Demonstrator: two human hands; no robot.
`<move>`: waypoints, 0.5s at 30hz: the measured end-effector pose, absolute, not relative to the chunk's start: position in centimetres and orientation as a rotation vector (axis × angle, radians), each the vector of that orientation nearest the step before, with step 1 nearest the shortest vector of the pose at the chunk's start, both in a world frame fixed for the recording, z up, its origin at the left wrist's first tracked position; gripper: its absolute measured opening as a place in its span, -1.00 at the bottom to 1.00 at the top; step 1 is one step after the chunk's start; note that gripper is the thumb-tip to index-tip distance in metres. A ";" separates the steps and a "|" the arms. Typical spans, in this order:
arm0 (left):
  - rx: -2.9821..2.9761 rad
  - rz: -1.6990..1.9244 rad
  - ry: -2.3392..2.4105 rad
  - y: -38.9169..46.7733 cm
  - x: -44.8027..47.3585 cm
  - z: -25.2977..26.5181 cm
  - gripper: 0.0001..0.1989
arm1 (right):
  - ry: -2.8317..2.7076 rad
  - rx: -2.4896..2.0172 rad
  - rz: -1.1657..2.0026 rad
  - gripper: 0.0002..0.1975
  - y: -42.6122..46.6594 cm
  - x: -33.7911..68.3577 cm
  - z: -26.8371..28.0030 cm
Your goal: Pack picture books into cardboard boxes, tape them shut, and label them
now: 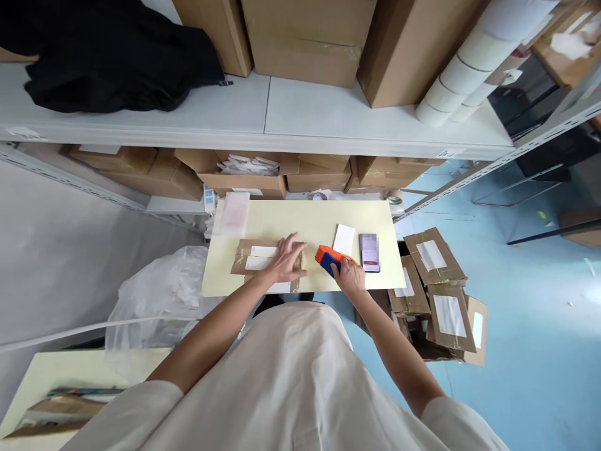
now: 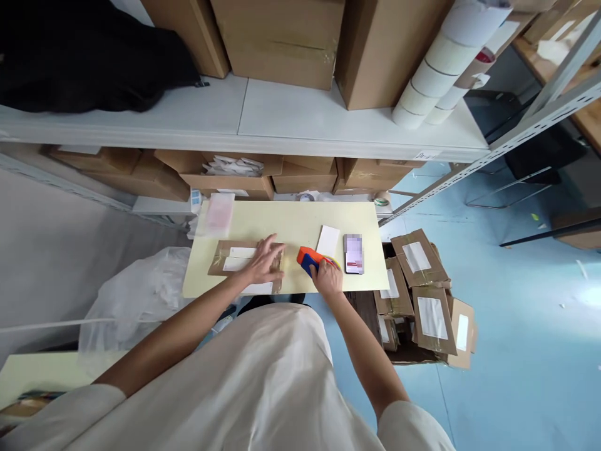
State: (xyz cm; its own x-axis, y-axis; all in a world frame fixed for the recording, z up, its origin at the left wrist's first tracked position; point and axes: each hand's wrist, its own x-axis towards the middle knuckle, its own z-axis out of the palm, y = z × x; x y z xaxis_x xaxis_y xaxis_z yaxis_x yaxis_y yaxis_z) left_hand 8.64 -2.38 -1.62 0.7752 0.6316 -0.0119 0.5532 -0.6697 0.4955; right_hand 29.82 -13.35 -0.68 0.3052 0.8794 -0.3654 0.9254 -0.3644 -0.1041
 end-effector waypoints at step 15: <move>1.035 0.745 1.688 -4.6 -3.8 -4.5 -0.42 | 2.070 2.478 -0.594 -0.42 -17.7 28.7 -7.7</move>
